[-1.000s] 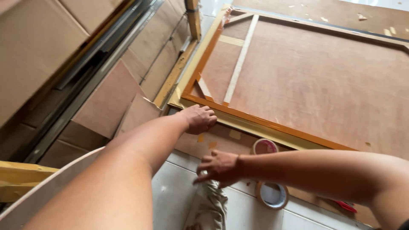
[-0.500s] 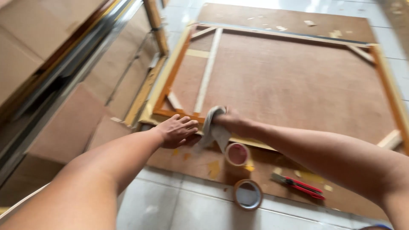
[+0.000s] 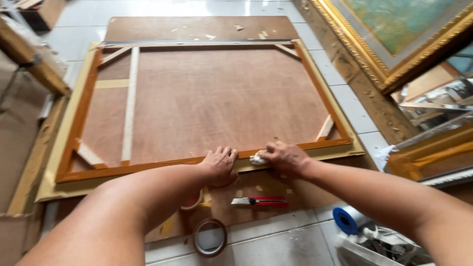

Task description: Applying adhesive tape to the edges of a wooden picture frame and trimming it with a utility knife

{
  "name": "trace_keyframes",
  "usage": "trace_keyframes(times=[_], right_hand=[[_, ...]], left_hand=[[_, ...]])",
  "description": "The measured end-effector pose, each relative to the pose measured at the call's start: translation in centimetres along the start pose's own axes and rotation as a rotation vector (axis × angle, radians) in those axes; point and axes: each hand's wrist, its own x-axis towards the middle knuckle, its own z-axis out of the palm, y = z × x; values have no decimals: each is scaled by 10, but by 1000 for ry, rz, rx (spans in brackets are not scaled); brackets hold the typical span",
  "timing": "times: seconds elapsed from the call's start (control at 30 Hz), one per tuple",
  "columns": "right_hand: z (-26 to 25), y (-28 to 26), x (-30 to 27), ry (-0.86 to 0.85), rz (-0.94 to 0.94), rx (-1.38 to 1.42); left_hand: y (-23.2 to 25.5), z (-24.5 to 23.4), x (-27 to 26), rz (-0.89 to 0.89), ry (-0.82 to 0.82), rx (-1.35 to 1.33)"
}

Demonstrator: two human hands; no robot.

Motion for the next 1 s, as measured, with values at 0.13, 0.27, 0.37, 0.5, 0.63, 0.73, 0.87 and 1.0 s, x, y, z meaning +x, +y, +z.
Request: trace_keyframes(times=[0.13, 0.27, 0.37, 0.5, 0.63, 0.73, 0.87, 1.0], right_hand=[[17, -2, -27, -115, 36, -1], [38, 35, -66, -182, 114, -38], [64, 89, -106, -259, 228, -31], [77, 142, -154, -332, 487, -136], [133, 200, -179, -321, 667, -183], [164, 229, -173, -318, 889, -100], [162, 173, -131, -307, 1023, 42], [179, 148, -126, -124, 851, -87]], left_hand=[[46, -8, 54, -35, -19, -28], [71, -14, 87, -14, 18, -12], [85, -21, 99, 0, 64, 2], [94, -17, 115, 55, 136, 32], [97, -15, 125, 55, 130, 70], [96, -13, 134, 77, 97, 87], [98, -16, 139, 53, 65, 140], [98, -30, 150, 62, -21, 222]])
